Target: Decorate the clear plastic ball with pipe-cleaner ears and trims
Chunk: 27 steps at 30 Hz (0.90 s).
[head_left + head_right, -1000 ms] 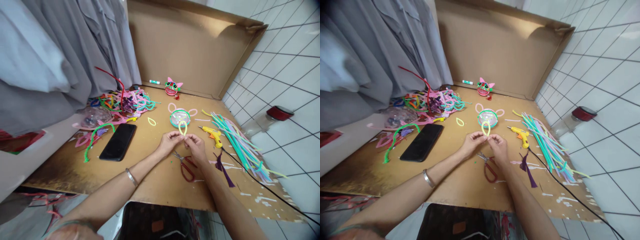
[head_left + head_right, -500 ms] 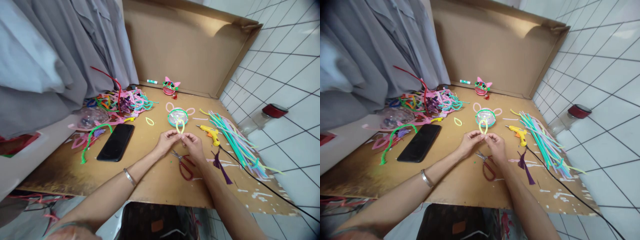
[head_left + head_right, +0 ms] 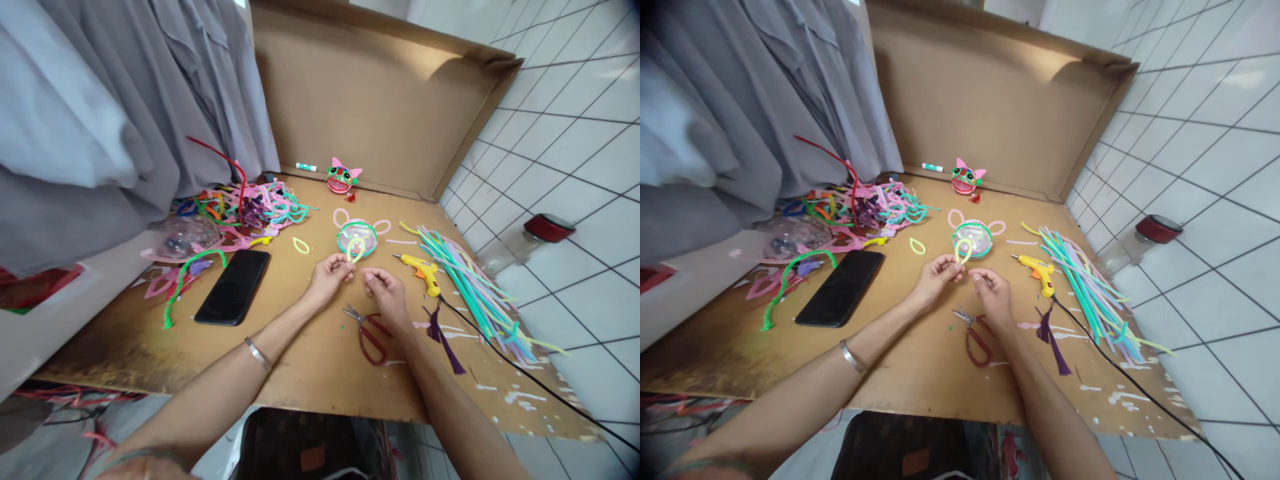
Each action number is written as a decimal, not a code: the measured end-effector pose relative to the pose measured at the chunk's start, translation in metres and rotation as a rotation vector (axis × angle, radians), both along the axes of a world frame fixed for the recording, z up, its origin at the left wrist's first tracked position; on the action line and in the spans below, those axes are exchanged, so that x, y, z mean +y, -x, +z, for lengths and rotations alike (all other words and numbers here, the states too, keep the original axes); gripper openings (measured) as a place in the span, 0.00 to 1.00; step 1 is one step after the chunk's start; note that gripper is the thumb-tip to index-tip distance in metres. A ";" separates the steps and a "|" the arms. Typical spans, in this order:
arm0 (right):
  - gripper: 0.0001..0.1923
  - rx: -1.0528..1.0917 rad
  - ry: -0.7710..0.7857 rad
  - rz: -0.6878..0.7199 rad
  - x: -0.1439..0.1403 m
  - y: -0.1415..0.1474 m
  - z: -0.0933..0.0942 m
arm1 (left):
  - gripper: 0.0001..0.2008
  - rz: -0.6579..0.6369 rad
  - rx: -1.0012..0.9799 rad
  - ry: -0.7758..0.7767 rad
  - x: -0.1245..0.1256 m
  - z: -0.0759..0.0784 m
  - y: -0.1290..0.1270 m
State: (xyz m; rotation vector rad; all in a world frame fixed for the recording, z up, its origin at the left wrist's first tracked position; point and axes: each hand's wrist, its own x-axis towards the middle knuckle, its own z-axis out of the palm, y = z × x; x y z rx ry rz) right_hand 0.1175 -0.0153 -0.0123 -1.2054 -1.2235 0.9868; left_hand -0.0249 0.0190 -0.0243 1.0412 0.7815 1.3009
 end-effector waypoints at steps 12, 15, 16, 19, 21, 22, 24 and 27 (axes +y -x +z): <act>0.17 -0.045 -0.072 -0.164 0.012 -0.009 -0.014 | 0.18 0.127 0.063 -0.030 0.029 -0.011 0.022; 0.18 -0.019 -0.120 -0.221 0.021 -0.014 -0.013 | 0.17 0.148 0.103 -0.032 0.041 -0.010 0.030; 0.18 -0.015 -0.136 -0.231 0.024 -0.015 -0.011 | 0.17 0.144 0.107 -0.033 0.046 -0.009 0.033; 0.18 0.030 -0.168 -0.280 0.036 -0.015 -0.006 | 0.18 0.101 0.099 -0.047 0.060 -0.006 0.039; 0.18 0.094 -0.179 -0.349 0.046 -0.013 -0.003 | 0.19 0.055 0.100 -0.064 0.068 -0.005 0.042; 0.19 0.129 -0.181 -0.394 0.051 -0.011 -0.002 | 0.19 0.034 0.097 -0.069 0.072 -0.005 0.043; 0.19 0.194 -0.182 -0.486 0.062 -0.005 -0.001 | 0.18 0.007 0.082 -0.073 0.077 -0.006 0.045; 0.19 0.244 -0.214 -0.612 0.077 0.006 0.000 | 0.18 -0.011 0.081 -0.086 0.081 -0.009 0.048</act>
